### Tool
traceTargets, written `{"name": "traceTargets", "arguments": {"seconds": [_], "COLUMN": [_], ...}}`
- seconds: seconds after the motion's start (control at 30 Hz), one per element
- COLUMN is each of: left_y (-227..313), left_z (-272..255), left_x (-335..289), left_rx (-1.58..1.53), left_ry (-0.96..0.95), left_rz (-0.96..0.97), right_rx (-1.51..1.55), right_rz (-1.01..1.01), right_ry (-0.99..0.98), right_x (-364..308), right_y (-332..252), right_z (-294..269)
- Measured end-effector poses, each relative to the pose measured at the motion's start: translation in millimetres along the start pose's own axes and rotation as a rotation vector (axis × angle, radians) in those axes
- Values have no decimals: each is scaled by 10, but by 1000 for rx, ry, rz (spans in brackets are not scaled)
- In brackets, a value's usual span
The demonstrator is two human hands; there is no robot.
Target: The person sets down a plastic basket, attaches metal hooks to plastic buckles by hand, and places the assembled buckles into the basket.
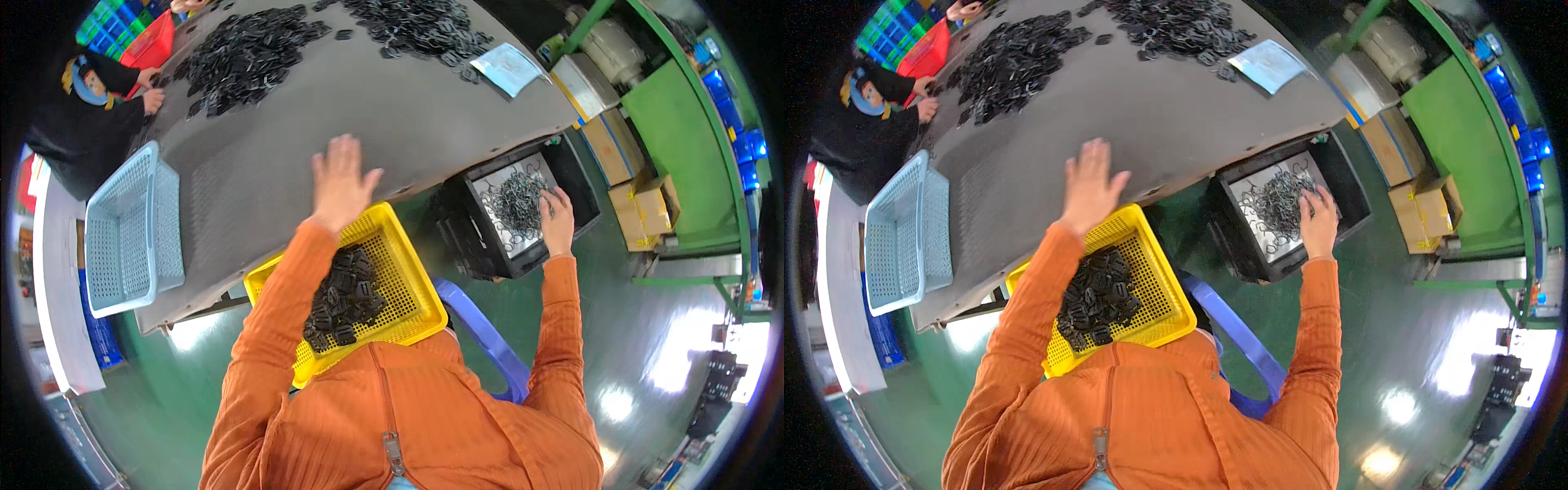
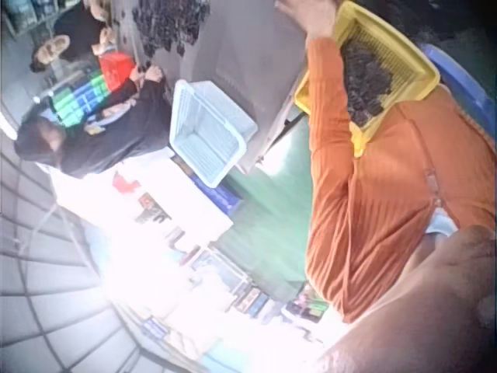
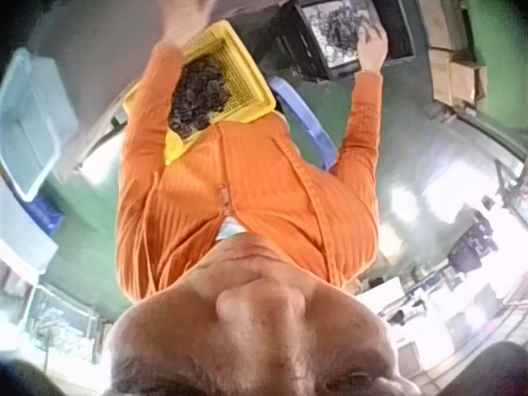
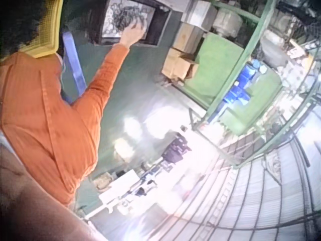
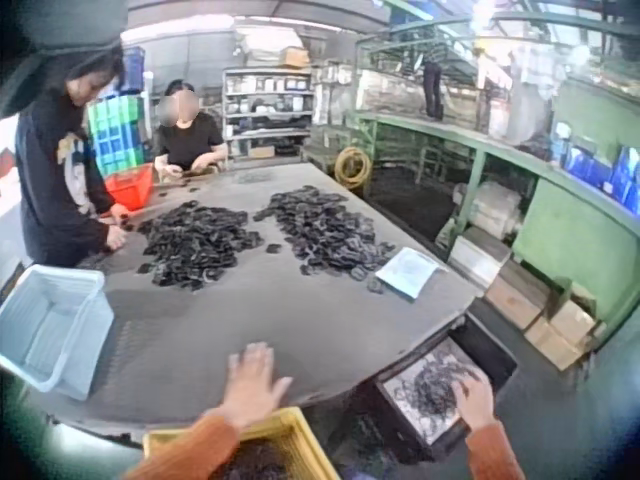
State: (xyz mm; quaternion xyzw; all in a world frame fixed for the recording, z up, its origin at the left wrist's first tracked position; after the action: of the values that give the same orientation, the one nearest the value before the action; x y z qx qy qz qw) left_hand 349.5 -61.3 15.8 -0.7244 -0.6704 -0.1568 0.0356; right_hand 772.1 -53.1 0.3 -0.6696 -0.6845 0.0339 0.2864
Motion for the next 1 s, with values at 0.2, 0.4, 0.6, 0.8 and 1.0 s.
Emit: {"name": "traceTargets", "arguments": {"seconds": [0.2, 0.4, 0.6, 0.8, 1.0], "left_y": [1668, 776, -1974, -2557, -2630], "left_z": [412, -65, -499, -459, -419], "left_x": [568, 786, 529, 348, 355], "left_rx": [-414, -575, -270, -279, -386], "left_ry": [-227, 91, 574, 576, 515], "left_rz": [503, 266, -279, -496, -533], "right_rx": [221, 398, 594, 390, 91], "right_rz": [25, -233, -688, -536, -369], "right_ry": [84, 37, -134, -43, -360], "right_x": [114, 636, 1624, 2997, 3361], "right_y": [-349, -1633, -3793, -4258, -4437], "right_z": [-137, 296, 1855, 3189, 3663]}}
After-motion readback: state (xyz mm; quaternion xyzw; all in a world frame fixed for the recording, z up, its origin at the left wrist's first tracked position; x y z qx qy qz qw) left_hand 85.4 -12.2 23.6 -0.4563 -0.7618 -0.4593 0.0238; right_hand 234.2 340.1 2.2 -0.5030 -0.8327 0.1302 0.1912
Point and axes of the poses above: each hand's wrist, its own x-axis towards the middle knuckle, its own z-axis out of the palm, y = z × x, the point moved 6 cm from there along x, towards the middle knuckle
